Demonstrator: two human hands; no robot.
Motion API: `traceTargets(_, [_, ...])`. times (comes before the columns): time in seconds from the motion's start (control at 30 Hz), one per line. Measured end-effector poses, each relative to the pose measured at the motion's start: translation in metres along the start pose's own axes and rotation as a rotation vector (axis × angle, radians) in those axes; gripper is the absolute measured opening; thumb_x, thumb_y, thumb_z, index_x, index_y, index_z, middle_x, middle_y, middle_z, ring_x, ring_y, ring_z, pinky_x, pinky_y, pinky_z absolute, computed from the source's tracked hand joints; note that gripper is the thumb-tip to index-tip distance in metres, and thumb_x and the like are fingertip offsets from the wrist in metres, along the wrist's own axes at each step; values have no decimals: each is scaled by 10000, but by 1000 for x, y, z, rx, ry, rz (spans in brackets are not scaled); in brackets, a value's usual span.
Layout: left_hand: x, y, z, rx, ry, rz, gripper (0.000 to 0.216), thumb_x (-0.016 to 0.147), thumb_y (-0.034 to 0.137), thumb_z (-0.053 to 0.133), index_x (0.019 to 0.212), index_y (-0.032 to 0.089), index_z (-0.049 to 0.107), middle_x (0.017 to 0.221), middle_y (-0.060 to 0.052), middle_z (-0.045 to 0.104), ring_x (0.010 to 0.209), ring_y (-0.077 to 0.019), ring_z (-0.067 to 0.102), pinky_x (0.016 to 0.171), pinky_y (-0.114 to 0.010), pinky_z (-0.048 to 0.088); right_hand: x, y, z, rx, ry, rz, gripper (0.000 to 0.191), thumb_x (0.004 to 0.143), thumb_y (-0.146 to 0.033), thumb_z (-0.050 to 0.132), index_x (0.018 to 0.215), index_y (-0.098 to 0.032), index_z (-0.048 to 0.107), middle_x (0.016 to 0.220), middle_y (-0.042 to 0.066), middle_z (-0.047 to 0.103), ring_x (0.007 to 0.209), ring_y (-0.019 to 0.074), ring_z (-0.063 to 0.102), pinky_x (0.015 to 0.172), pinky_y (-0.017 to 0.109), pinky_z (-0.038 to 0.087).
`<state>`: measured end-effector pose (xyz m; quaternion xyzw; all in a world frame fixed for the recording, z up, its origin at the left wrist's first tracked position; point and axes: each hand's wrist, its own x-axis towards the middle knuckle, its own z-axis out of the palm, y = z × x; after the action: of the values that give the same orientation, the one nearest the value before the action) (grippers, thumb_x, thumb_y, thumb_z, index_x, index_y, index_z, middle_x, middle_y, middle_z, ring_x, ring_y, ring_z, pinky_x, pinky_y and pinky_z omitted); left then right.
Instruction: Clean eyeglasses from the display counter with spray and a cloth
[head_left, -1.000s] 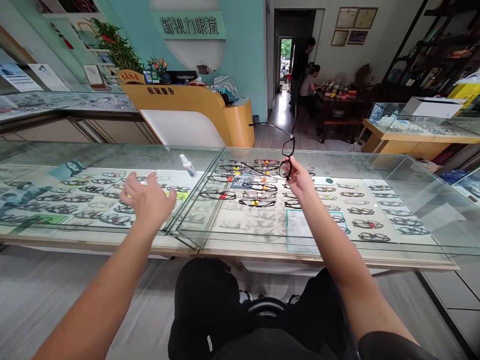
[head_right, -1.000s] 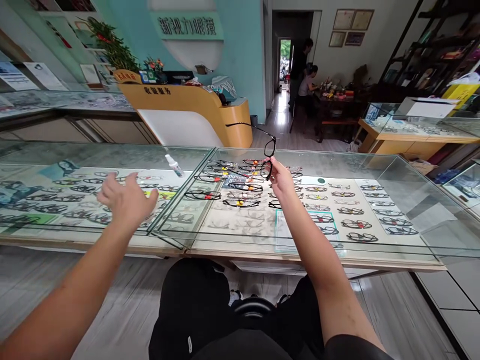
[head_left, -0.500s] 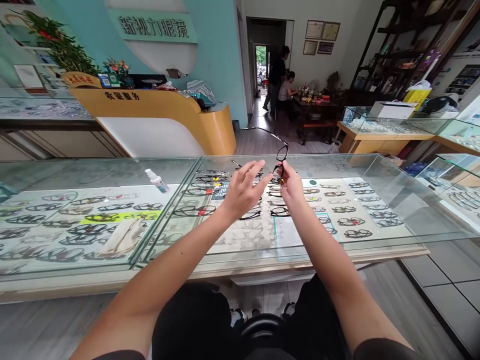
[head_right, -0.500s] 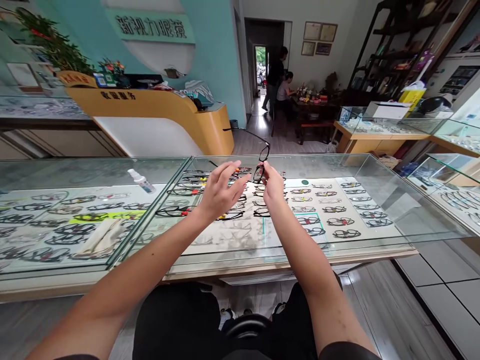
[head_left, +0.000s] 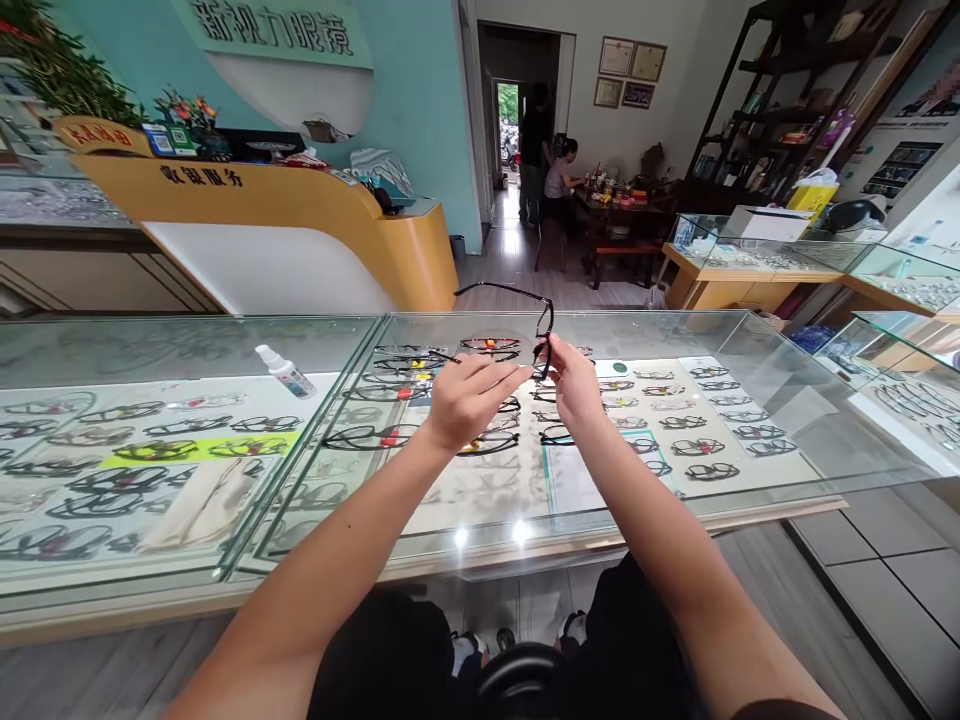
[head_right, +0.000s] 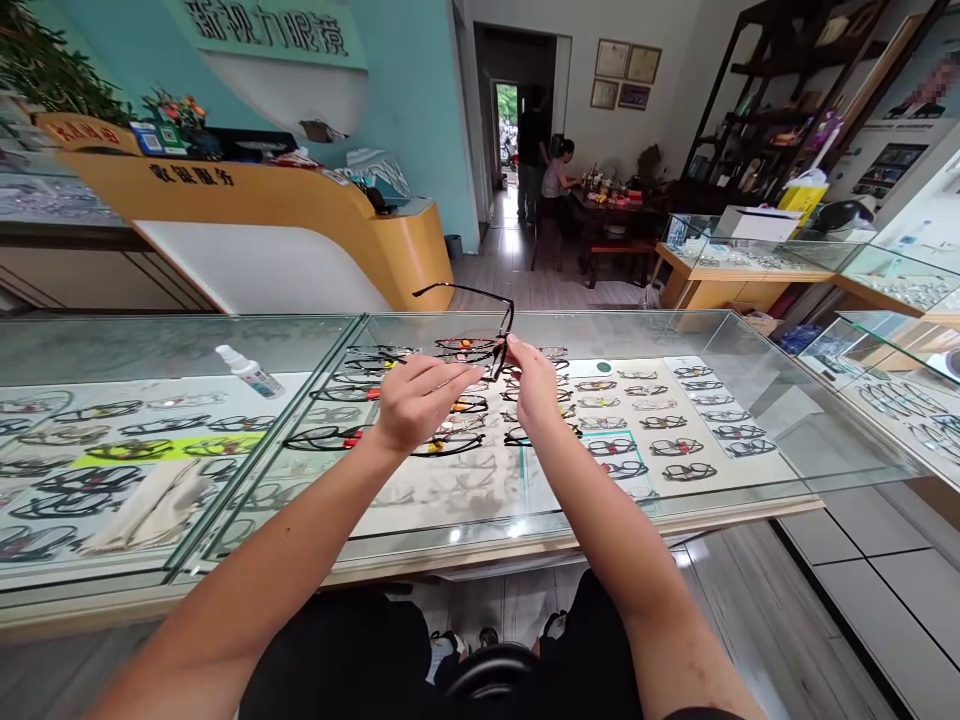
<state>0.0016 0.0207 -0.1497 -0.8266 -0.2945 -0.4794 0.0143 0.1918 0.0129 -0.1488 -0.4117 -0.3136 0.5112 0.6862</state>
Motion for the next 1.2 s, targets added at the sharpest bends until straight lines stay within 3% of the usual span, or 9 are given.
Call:
traceTargets(0.2, [5,13,-27,-49,404,-169,287,982,550,755,1001,312,915,927,-91,837,856,-260,745,821,-408,590,1,-25,-10,-150,60,-347,155,871,-407,698,834,-307,810,950,21,790,993,217,689,876,352,493])
traceTargets(0.27, [8,18,-31,-120,499,-261,304,966,569,779,1009,299,914,949,-88,818,898,-260,740,859,-402,595,6,-30,-16,-182,70,-359,181,843,-323,656,883,-326,833,998,13,801,1052,224,692,898,355,497])
traceTargets(0.43, [18,21,-31,-538,653,-497,386,869,624,876,1017,268,895,965,-60,785,873,-199,717,769,-322,578,8,-28,-17,-222,-122,-320,472,762,-189,606,1118,-358,865,1218,-7,834,1210,245,696,1078,403,519])
traceTargets(0.53, [23,19,-33,-729,650,-652,482,780,656,928,1041,254,881,960,-49,794,727,-136,639,617,-273,491,3,-24,-13,-229,-213,-336,405,833,-242,675,1180,-361,847,1281,2,826,1277,262,698,1112,427,535])
traceTargets(0.63, [25,17,-35,-806,633,-726,495,765,635,940,1060,244,873,964,-51,807,663,-106,582,538,-255,387,0,-22,-12,-269,-249,-420,238,948,-408,723,1142,-344,845,1196,32,836,1222,265,722,1092,426,546])
traceTargets(0.8, [24,13,-33,-843,555,-774,524,784,622,928,1098,208,864,1090,-103,832,785,-147,726,479,-212,348,-2,-22,-14,-372,-210,-561,257,1020,-532,699,1033,-315,835,1087,48,818,1064,246,722,1062,403,535])
traceTargets(1.0, [20,8,-28,-743,513,-760,601,852,639,875,1230,181,776,1126,-144,834,877,-240,827,387,-179,356,-6,-19,-8,-383,-200,-635,392,1049,-622,629,1016,-243,718,878,31,741,856,208,704,858,382,566])
traceTargets(1.13, [14,9,-22,-638,492,-676,464,974,559,780,1281,240,639,1152,-118,824,891,-230,830,368,-172,358,-10,-12,-4,-358,-171,-703,305,1093,-546,587,1187,-257,620,844,-10,677,784,174,696,783,350,580])
traceTargets(1.2, [11,10,-18,-544,510,-568,378,1037,508,709,1302,261,602,1194,-112,807,949,-218,824,420,-180,431,-12,-11,-3,-373,-145,-781,267,1110,-505,565,1232,-269,582,850,-19,664,776,167,701,761,340,585])
